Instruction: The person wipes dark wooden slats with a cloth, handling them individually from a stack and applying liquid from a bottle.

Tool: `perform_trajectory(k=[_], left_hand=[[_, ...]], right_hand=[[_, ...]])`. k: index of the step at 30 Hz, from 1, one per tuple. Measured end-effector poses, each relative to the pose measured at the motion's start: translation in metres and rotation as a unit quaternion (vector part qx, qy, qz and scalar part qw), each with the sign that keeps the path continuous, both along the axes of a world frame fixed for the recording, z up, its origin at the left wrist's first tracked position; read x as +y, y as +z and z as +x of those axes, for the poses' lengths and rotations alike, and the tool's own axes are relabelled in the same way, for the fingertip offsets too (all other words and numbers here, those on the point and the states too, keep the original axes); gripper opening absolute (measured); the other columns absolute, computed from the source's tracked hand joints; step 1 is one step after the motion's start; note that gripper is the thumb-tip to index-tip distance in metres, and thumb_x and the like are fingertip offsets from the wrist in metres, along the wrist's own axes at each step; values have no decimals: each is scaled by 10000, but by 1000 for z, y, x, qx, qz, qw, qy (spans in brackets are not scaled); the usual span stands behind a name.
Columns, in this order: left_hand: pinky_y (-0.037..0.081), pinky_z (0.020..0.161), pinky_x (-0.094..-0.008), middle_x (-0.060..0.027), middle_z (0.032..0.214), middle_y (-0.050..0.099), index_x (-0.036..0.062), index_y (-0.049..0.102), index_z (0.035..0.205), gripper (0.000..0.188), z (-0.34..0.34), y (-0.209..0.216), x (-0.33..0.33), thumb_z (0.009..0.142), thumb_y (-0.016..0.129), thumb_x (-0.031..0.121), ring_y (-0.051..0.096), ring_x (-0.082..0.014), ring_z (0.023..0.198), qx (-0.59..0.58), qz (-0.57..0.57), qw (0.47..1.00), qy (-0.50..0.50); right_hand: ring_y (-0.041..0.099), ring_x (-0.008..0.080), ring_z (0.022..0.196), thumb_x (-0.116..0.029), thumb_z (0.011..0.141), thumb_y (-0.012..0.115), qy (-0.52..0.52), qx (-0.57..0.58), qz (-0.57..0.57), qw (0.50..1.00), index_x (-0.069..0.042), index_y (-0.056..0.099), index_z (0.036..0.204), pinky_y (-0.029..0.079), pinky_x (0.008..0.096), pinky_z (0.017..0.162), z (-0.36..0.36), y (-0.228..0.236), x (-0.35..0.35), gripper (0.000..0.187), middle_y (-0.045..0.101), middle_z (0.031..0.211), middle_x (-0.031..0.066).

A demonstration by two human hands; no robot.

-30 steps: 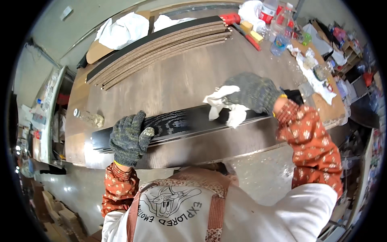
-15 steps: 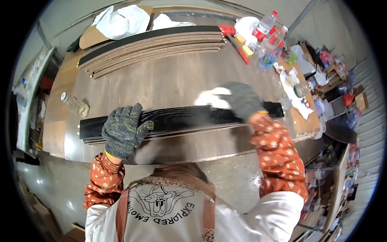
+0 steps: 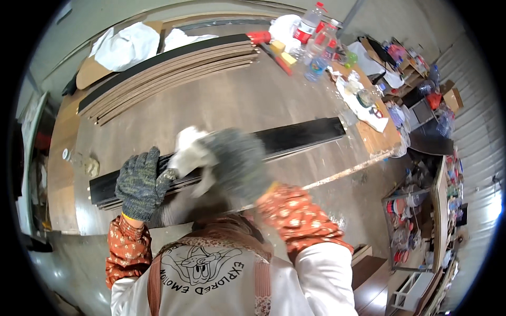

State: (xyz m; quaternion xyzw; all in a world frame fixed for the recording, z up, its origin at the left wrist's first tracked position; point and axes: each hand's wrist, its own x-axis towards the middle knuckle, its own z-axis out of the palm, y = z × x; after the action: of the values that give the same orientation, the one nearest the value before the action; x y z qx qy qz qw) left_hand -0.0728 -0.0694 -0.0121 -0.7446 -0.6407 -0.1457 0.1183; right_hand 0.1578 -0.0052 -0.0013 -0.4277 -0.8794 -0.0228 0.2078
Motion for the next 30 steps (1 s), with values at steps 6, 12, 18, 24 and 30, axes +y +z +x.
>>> perform_trajectory(k=[6, 12, 18, 24, 30], left_hand=[[465, 881, -470, -165, 1063, 641, 43, 602, 1200, 586, 7, -7, 3, 843, 582, 507, 591, -371, 971, 20, 56, 998, -16], [463, 886, -468, -165, 1083, 637, 55, 588, 1227, 589, -6, -13, 0, 846, 582, 504, 585, -375, 996, 17, 39, 999, 0], [460, 893, -464, -174, 1113, 629, 53, 548, 1280, 658, -2, -13, 4, 834, 577, 537, 591, -379, 984, 46, 46, 997, -39], [456, 849, -461, -200, 1096, 577, 25, 478, 1338, 879, -8, -6, -3, 720, 643, 628, 569, -351, 970, 79, 24, 995, -49], [462, 816, -452, -166, 1065, 577, 46, 480, 1340, 839, -1, 25, -16, 649, 763, 430, 560, -346, 950, 80, -10, 993, -81]], right_hand=[[649, 289, 769, -264, 815, 635, -261, 92, 33, 960, -67, 676, 1035, 513, 358, 728, 219, 5, 70, 298, 687, 891, 146], [565, 331, 940, -230, 840, 589, -152, 134, 220, 954, -53, 549, 1184, 442, 448, 815, 145, 0, 40, 389, 597, 1056, 127], [553, 302, 997, -326, 793, 636, 7, 36, 285, 958, -105, 557, 1110, 420, 448, 865, 78, -41, -4, 394, 571, 1036, 103], [607, 272, 960, -204, 806, 635, -274, 220, 160, 922, -54, 601, 1138, 465, 383, 869, 234, -47, 45, 366, 632, 1020, 128], [594, 245, 1094, -142, 876, 620, -379, 365, 89, 846, -17, 578, 1230, 444, 347, 955, 274, -57, 38, 377, 621, 1205, 135]])
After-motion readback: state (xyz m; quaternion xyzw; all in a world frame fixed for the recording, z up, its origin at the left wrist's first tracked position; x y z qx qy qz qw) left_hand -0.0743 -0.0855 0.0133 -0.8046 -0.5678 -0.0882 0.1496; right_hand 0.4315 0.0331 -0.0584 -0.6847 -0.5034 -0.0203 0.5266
